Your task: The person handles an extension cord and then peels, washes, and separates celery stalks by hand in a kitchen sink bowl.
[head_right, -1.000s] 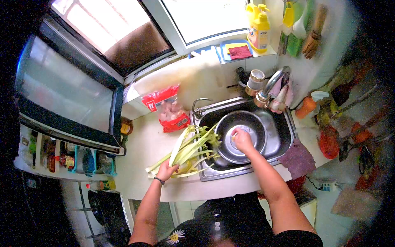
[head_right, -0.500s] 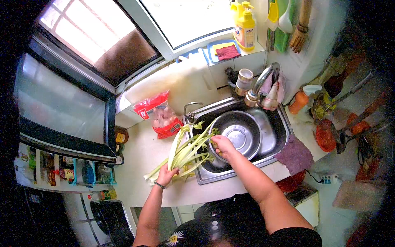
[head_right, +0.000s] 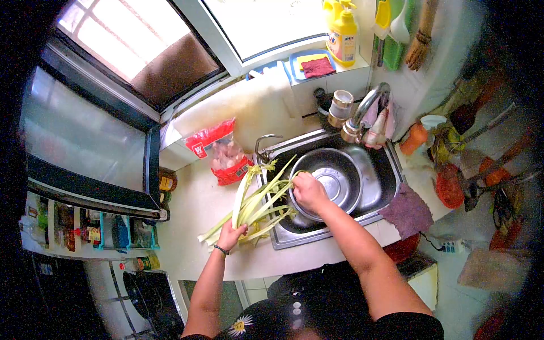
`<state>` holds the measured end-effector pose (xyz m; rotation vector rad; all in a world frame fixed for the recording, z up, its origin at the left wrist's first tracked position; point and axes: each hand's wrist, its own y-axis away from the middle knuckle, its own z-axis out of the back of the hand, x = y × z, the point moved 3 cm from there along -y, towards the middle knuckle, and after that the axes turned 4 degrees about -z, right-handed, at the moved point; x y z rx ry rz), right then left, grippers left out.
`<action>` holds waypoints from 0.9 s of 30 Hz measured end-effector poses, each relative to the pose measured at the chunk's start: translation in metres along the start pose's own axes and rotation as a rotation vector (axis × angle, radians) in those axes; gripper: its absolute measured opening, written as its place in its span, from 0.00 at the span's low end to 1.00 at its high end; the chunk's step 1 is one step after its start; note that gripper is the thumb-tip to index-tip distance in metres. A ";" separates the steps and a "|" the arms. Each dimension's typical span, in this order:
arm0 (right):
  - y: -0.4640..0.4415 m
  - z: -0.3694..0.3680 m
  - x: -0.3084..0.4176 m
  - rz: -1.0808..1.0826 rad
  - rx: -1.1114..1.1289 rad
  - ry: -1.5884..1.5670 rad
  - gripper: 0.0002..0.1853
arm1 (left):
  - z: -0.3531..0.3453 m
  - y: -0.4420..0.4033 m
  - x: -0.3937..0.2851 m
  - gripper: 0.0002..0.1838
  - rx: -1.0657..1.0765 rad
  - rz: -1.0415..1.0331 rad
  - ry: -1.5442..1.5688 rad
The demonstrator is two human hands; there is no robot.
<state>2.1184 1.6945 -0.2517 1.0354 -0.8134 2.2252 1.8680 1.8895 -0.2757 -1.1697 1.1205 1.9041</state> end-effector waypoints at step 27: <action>0.029 0.000 -0.075 -0.310 0.572 -0.094 0.16 | 0.008 0.004 -0.004 0.07 0.139 0.066 0.172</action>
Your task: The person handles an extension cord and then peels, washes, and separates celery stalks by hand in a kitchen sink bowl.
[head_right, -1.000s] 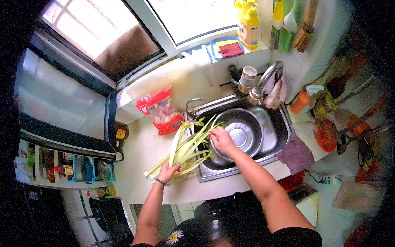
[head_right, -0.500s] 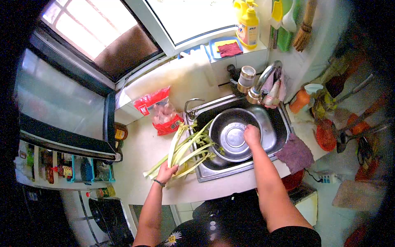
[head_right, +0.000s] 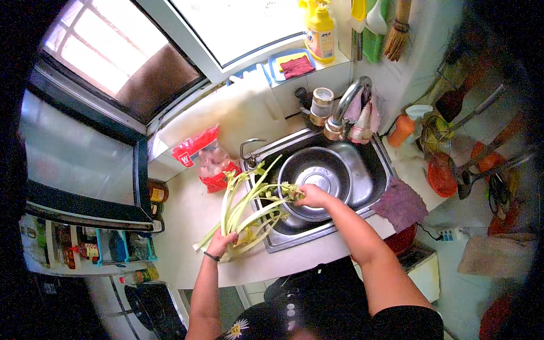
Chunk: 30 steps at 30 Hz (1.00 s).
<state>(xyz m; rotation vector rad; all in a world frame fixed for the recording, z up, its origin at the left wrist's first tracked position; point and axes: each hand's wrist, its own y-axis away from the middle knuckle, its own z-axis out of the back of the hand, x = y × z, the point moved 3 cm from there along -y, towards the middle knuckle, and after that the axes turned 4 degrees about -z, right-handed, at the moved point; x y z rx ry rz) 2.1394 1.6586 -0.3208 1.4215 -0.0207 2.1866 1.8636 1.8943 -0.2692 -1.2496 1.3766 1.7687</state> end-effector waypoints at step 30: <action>0.008 -0.076 0.034 0.140 -0.028 0.228 0.16 | -0.024 -0.005 0.032 0.16 -0.361 0.009 -0.245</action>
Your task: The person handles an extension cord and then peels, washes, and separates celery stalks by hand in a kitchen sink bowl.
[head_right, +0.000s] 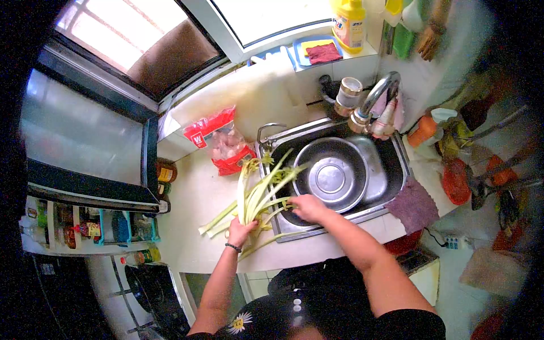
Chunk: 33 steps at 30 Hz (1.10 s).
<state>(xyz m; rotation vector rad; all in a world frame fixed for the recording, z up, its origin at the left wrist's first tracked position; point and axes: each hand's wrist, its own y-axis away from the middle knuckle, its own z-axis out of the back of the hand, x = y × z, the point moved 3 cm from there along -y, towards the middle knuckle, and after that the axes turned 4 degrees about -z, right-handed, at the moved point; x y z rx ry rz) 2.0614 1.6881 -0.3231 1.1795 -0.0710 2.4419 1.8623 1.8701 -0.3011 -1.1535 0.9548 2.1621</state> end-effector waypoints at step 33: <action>-0.013 0.072 0.065 -0.003 -0.113 0.295 0.09 | -0.043 -0.007 -0.088 0.17 0.099 -0.122 -0.008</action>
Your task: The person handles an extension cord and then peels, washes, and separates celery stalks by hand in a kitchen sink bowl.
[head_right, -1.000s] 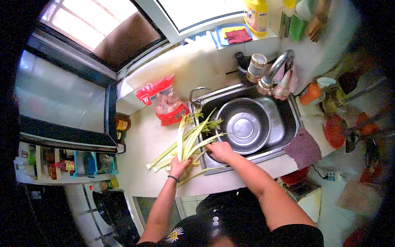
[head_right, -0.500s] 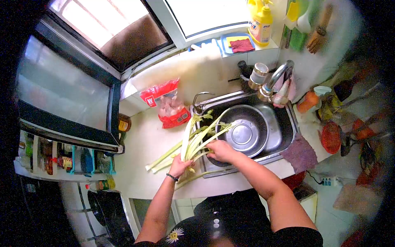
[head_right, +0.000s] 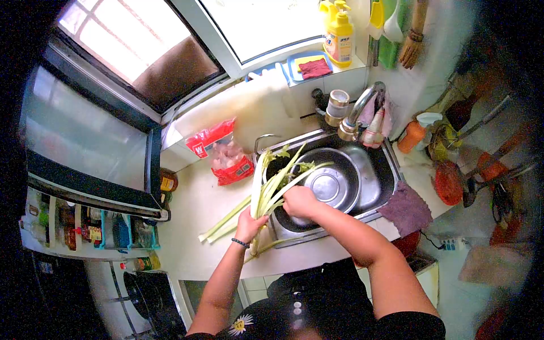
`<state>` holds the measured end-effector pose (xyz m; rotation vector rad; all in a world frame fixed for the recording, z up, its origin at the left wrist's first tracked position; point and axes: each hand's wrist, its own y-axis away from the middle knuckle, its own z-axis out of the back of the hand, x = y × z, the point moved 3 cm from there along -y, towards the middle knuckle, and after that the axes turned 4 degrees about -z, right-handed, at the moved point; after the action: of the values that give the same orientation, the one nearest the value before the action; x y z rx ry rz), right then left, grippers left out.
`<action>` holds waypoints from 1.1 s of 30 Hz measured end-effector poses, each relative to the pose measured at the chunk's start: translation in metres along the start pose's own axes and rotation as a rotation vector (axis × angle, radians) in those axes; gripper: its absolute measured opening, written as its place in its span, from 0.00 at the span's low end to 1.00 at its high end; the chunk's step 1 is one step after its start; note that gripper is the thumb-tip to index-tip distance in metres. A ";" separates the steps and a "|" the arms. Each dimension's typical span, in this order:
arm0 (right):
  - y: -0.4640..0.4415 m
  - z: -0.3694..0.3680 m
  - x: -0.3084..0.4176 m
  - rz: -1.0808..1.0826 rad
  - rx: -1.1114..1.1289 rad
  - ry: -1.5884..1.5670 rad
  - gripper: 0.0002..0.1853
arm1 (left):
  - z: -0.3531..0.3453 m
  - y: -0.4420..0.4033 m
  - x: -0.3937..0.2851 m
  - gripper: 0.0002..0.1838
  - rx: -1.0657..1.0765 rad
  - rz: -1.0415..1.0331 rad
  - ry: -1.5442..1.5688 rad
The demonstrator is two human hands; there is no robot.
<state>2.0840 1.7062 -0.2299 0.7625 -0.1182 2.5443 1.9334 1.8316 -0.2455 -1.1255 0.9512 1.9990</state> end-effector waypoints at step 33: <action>-0.003 -0.040 -0.085 -0.544 -0.488 -0.654 0.10 | 0.048 0.016 0.018 0.12 0.110 0.085 0.406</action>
<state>2.1274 1.6816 -0.3094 1.1884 -0.6235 1.5920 1.8931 1.8667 -0.2389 -1.4810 1.3155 1.7891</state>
